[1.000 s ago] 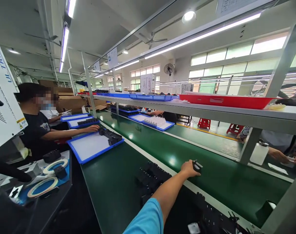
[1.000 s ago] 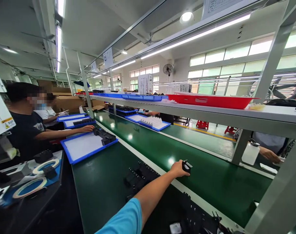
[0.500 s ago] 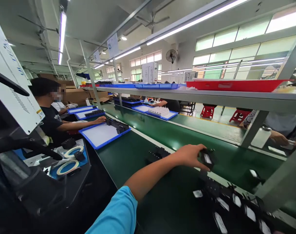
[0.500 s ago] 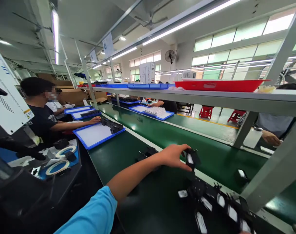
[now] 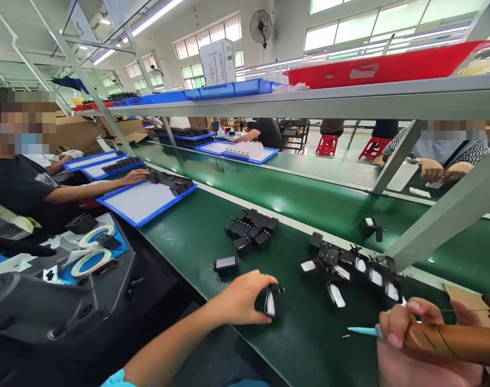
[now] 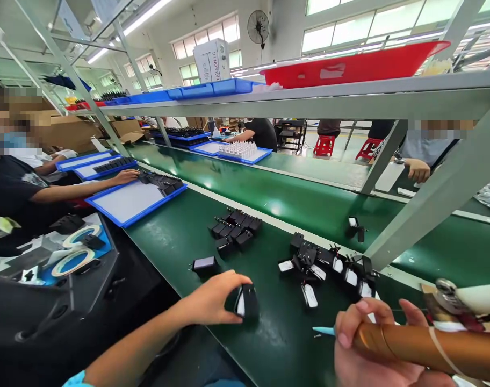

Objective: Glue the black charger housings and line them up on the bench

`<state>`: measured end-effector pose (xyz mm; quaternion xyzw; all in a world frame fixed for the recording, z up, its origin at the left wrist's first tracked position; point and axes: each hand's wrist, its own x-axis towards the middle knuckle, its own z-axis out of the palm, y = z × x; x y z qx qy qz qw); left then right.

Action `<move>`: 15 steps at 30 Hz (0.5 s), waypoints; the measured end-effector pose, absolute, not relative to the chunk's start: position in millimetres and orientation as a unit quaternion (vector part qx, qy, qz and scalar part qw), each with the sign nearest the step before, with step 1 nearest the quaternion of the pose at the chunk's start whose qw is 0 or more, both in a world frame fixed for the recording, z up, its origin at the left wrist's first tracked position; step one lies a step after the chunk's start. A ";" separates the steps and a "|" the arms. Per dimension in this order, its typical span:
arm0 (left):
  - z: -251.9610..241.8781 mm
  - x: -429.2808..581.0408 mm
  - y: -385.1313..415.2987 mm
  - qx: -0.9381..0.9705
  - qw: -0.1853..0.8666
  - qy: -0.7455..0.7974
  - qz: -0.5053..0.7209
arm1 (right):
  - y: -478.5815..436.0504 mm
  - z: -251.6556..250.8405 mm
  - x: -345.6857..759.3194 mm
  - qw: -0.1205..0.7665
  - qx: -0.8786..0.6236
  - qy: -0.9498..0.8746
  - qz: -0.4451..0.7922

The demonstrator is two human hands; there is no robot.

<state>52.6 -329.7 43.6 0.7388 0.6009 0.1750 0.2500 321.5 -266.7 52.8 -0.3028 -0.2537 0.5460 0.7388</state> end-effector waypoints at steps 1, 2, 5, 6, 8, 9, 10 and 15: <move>31.0 58.0 -331.3 0.741 0.267 0.593 0.167 | -266.6 51.9 321.4 0.747 -0.297 -0.251 0.540; 21.3 61.9 -332.0 0.740 0.282 0.588 0.165 | -266.9 51.2 321.2 0.757 -0.292 -0.246 0.530; 10.4 61.0 -335.8 0.727 0.305 0.586 0.188 | -269.0 51.7 318.9 0.762 -0.292 -0.247 0.522; 11.6 55.8 -338.9 0.723 0.299 0.589 0.203 | -269.8 53.0 317.8 0.763 -0.295 -0.250 0.519; 16.7 38.0 -347.8 0.709 0.241 0.618 0.238 | -271.2 56.4 315.9 0.762 -0.299 -0.255 0.514; 19.0 25.9 -352.9 0.695 0.189 0.644 0.256 | -271.7 58.2 315.1 0.761 -0.299 -0.258 0.515; 20.1 12.4 -357.9 0.672 0.127 0.677 0.273 | -272.0 59.9 314.4 0.760 -0.295 -0.261 0.517; 4.3 -46.9 -371.4 0.586 0.056 0.760 0.274 | -271.0 62.6 312.6 0.763 -0.279 -0.268 0.518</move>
